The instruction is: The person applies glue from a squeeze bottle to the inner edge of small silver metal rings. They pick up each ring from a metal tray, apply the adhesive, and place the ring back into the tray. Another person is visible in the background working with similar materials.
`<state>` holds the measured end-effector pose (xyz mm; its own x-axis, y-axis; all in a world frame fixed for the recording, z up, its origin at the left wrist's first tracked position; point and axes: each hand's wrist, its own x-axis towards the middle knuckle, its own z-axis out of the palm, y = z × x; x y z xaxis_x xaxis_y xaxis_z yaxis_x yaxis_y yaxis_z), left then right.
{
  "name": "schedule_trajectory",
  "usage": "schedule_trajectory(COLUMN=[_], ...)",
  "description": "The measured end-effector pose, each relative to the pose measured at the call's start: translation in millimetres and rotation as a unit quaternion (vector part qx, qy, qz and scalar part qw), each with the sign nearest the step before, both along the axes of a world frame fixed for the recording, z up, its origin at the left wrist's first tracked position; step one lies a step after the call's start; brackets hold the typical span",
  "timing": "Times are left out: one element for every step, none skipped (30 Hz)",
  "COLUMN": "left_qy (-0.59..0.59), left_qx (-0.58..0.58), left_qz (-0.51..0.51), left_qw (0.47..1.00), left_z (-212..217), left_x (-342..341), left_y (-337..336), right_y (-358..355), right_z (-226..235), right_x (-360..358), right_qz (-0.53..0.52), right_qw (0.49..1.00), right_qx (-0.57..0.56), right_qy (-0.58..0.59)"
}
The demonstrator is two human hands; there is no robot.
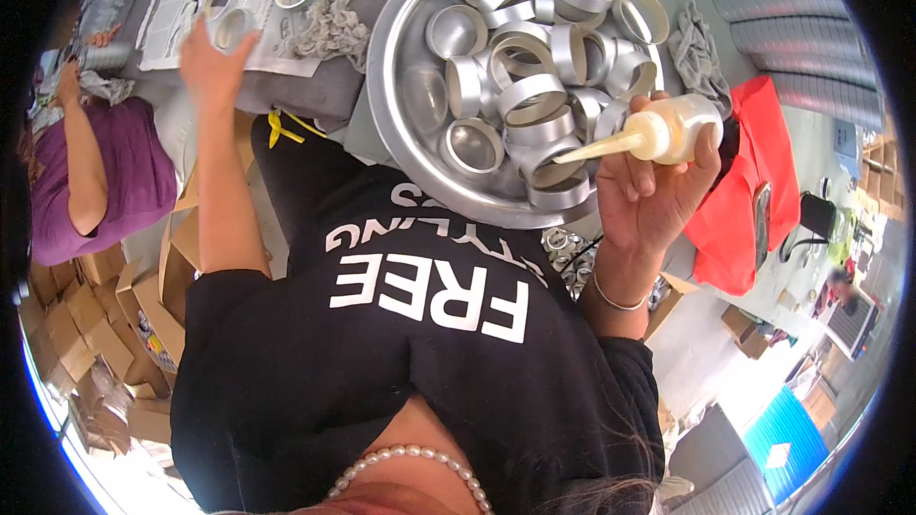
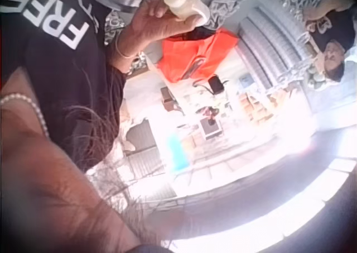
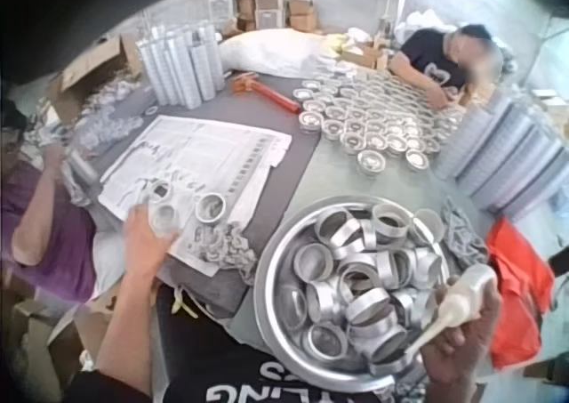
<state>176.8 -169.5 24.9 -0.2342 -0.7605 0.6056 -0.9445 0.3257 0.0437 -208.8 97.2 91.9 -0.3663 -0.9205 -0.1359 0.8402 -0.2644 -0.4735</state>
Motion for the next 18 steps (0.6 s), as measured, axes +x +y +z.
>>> schedule_trajectory(left_qy=[-0.007,0.129,0.26,0.251,0.239,0.175,0.122,0.096,0.084,0.071,0.051,0.032,0.012,0.047,0.081,0.115,0.212,0.328], left_qx=[-0.062,0.014,0.093,0.174,0.249,0.251,0.257,0.282,0.288,0.293,0.31,0.326,0.344,0.35,0.355,0.359,0.412,0.501], left_qz=[0.018,-0.054,-0.12,-0.194,-0.263,-0.363,-0.41,-0.403,-0.401,-0.397,-0.388,-0.378,-0.369,-0.369,-0.368,-0.365,-0.379,-0.385], left_qw=[0.998,0.99,0.953,0.932,0.901,0.88,0.867,0.865,0.866,0.867,0.867,0.866,0.863,0.86,0.856,0.852,0.801,0.703], left_z=[7.7,24.8,44.7,55.5,64.3,61.4,62.6,61.3,49.6,44.3,41.9,41.5,41.5,44.0,49.6,57.2,65.1,66.2], left_x=[-5.7,-27.2,-56.1,-79.7,-100.9,-117.3,-132.8,-148.1,-158.0,-163.5,-164.2,-165.0,-166.0,-164.4,-159.4,-153.5,-147.4,-141.7], left_y=[-8.3,-2.3,16.7,36.7,54.8,69.6,85.5,102.6,110.4,114.8,115.4,115.8,116.4,117.1,118.1,118.9,120.6,124.5], right_y=[-1.7,-2.5,-2.7,-3.2,-5.0,-6.0,-6.9,-7.5,-7.2,-7.4,-7.5,-6.9,-5.1,-3.5,-2.2,-2.0,-1.4,0.0], right_z=[-1.5,-2.6,-2.7,-1.7,0.5,2.1,3.9,4.6,6.6,9.4,11.6,13.0,13.7,14.7,16.8,19.7,20.4,18.6], right_x=[-1.2,-0.6,1.4,3.3,4.6,5.8,5.8,5.8,6.8,7.2,7.6,7.9,8.4,9.4,12.6,17.4,21.0,22.2], right_qz=[-0.001,-0.009,-0.015,-0.02,-0.022,-0.023,-0.025,-0.029,-0.03,-0.031,-0.031,-0.036,-0.042,-0.047,-0.054,-0.06,-0.067,-0.152], right_qw=[1.0,1.0,1.0,1.0,1.0,1.0,1.0,0.999,0.999,0.999,0.999,0.998,0.998,0.997,0.994,0.989,0.983,0.945], right_qx=[-0.003,0.0,0.005,0.008,0.01,0.006,0.001,-0.004,-0.008,-0.011,-0.015,-0.014,-0.011,-0.009,-0.034,-0.061,-0.087,-0.072], right_qy=[0.002,0.007,0.01,0.014,0.013,0.016,0.017,0.018,0.025,0.031,0.036,0.043,0.049,0.055,0.087,0.118,0.149,0.279])
